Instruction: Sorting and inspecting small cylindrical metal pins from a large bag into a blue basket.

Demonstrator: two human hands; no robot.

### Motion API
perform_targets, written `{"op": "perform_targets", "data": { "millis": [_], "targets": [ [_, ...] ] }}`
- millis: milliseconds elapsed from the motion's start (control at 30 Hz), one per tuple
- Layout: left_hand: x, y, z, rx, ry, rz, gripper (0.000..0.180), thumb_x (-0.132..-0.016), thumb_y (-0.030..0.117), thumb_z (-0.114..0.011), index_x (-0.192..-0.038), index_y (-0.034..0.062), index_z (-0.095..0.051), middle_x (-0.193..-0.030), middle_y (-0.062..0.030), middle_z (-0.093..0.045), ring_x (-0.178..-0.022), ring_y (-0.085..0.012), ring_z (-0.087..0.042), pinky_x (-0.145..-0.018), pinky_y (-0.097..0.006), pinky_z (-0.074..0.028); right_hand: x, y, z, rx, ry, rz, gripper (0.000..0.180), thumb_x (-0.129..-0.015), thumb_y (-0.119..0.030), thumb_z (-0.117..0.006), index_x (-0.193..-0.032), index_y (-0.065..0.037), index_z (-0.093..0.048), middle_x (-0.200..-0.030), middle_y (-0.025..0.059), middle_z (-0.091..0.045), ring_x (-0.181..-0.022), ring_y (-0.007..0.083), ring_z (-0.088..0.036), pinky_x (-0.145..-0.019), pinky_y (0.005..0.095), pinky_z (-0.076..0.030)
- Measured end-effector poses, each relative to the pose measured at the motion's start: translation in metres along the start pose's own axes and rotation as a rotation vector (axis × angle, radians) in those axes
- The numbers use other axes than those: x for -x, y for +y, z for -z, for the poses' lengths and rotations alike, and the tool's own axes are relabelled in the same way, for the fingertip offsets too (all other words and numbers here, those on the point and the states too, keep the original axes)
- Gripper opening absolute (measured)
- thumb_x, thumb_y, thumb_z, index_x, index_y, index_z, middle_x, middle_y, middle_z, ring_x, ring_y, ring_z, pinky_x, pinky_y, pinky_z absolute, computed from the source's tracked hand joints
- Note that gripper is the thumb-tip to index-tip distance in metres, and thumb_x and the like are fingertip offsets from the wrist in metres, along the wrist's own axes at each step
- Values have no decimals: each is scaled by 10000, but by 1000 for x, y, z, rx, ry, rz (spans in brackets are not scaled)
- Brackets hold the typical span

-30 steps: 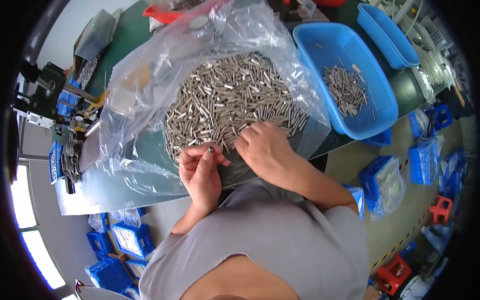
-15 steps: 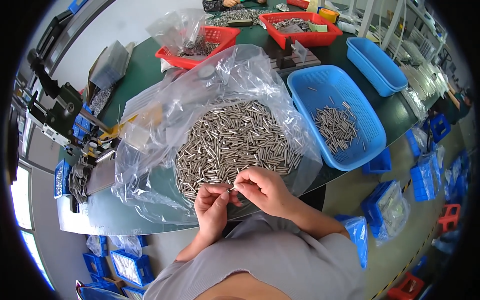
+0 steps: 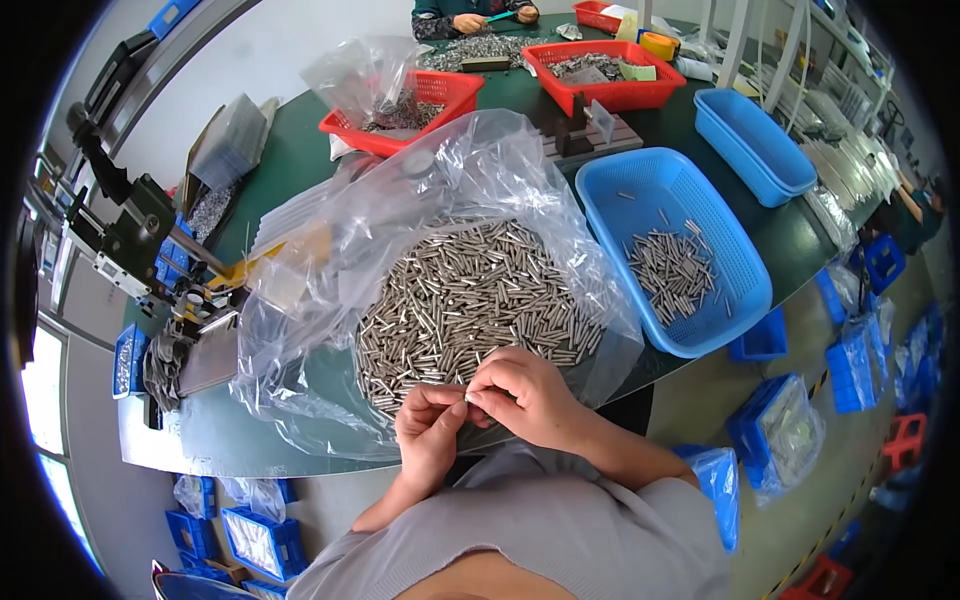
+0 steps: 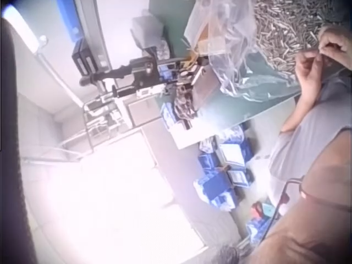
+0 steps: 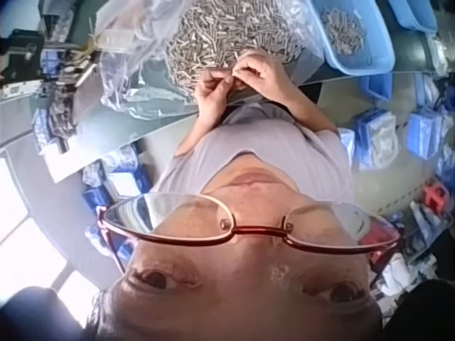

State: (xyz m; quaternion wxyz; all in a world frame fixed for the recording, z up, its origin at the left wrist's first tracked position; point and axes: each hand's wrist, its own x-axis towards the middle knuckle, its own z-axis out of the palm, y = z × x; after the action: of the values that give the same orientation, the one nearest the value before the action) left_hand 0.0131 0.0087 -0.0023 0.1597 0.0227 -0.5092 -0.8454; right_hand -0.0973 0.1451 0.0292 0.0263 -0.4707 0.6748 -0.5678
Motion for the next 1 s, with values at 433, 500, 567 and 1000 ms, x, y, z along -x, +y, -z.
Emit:
{"op": "perform_targets", "data": {
  "millis": [433, 500, 567, 1000],
  "targets": [
    [-25, -2, -4, 54, 304, -327, 43, -937, 4, -500, -975, 1, -482, -945, -184, -603, -718, -168, -575, -644, -322, -539, -22, -3, 80, 871, 650, 8, 143, -786, 3, -663, -925, -26, -644, -917, 100, -632, -753, 251, -599, -675, 334, -482],
    [-25, -7, -4, 73, 285, -335, 48, -935, 1, -500, -975, 4, -473, -943, -188, -600, -712, -168, -572, -641, -322, -538, -17, -4, 45, 525, 298, -57, 169, -762, -3, -668, -917, -61, -632, -869, 104, -613, -794, 277, -600, -667, 367, -483],
    [-22, -8, -3, 77, 280, -329, 50, -935, 0, -500, -977, 4, -474, -943, -188, -599, -711, -168, -571, -644, -321, -537, -16, 5, 13, 442, 27, -3, 151, -739, -86, -702, -864, -82, -618, -810, 83, -572, -787, 274, -588, -662, 388, -485],
    [-15, -2, 1, 107, 221, -282, 64, -931, -8, -500, -993, 2, -486, -963, -180, -602, -733, -165, -579, -668, -322, -545, -23, 14, -14, 444, -24, -10, 122, -695, -61, -663, -748, -64, -553, -728, 58, -589, -705, 266, -593, -608, 395, -470]
  ]
}}
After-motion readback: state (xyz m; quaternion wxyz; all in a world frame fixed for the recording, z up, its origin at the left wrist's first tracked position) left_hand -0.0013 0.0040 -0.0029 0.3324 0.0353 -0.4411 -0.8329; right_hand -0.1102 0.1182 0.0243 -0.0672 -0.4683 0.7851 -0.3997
